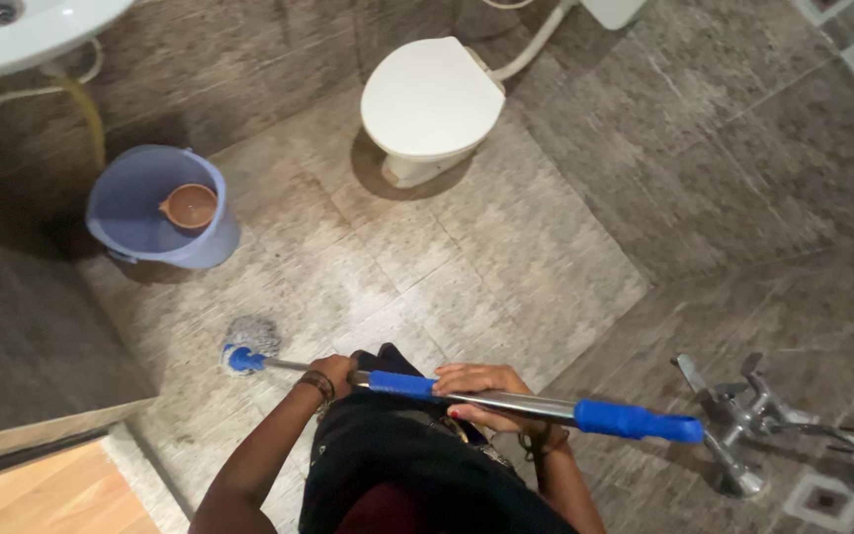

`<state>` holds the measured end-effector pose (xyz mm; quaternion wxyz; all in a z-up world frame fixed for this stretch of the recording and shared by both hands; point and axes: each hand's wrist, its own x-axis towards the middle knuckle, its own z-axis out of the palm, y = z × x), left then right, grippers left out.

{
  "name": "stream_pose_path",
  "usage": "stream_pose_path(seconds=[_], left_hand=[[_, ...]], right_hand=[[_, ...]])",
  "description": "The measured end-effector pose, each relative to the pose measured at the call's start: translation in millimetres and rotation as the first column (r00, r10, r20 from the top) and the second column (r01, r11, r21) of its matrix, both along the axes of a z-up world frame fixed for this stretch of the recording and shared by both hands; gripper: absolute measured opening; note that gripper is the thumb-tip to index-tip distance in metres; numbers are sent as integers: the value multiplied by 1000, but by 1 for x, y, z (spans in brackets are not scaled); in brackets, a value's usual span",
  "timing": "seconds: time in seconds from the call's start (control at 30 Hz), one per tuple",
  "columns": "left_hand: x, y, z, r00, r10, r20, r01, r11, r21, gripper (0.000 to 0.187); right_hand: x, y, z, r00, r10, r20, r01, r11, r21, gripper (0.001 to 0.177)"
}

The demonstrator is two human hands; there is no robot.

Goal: The person mops the bathroom floor using a mop, cleaning the tiled area around the toilet and sink while occasionally moving a plastic bucket.

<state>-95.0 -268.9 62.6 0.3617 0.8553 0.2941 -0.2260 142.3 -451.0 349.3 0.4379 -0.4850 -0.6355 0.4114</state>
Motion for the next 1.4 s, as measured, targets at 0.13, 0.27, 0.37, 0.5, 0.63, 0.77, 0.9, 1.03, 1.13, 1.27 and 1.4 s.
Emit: stream_pose_path(seconds=[0.13,0.27,0.37,0.5,0.63,0.77,0.9,1.03,1.13,1.27,1.4], left_hand=[[31,-14,4,988,-151,30,150,987,54,21],[85,-32,16,973,-126,194,142,987,-73,23],[138,-54,21,932,-319,171,310,947,78,20],[201,-83,27,875,-394,281,388,918,80,21],[250,-102,33,798,-442,409,436,893,113,22],[272,-102,29,808,-374,456,407,913,28,26],[262,-89,19,809,-346,476,382,924,22,27],[203,-62,5,856,-198,478,257,964,-62,26],[150,-44,3,891,-57,451,131,982,-134,24],[77,-15,7,867,55,495,27,987,-157,13],[11,8,4,948,148,280,-144,989,-33,9]], right_hand=[[12,-29,12,981,-124,-151,119,992,-39,24],[34,-57,50,974,-211,84,203,974,98,25],[40,-73,86,956,-255,147,228,958,176,26],[41,-89,120,898,-335,287,260,927,269,32],[40,-100,135,817,-337,468,242,937,252,31],[42,-96,124,789,-381,482,273,920,281,27],[44,-82,105,875,-342,342,265,931,252,22],[47,-59,89,921,-253,297,194,957,214,24],[44,-40,71,968,-138,210,109,983,146,23],[35,-9,29,999,32,-22,-30,993,112,25],[7,26,-23,958,172,-231,-177,984,2,25]])
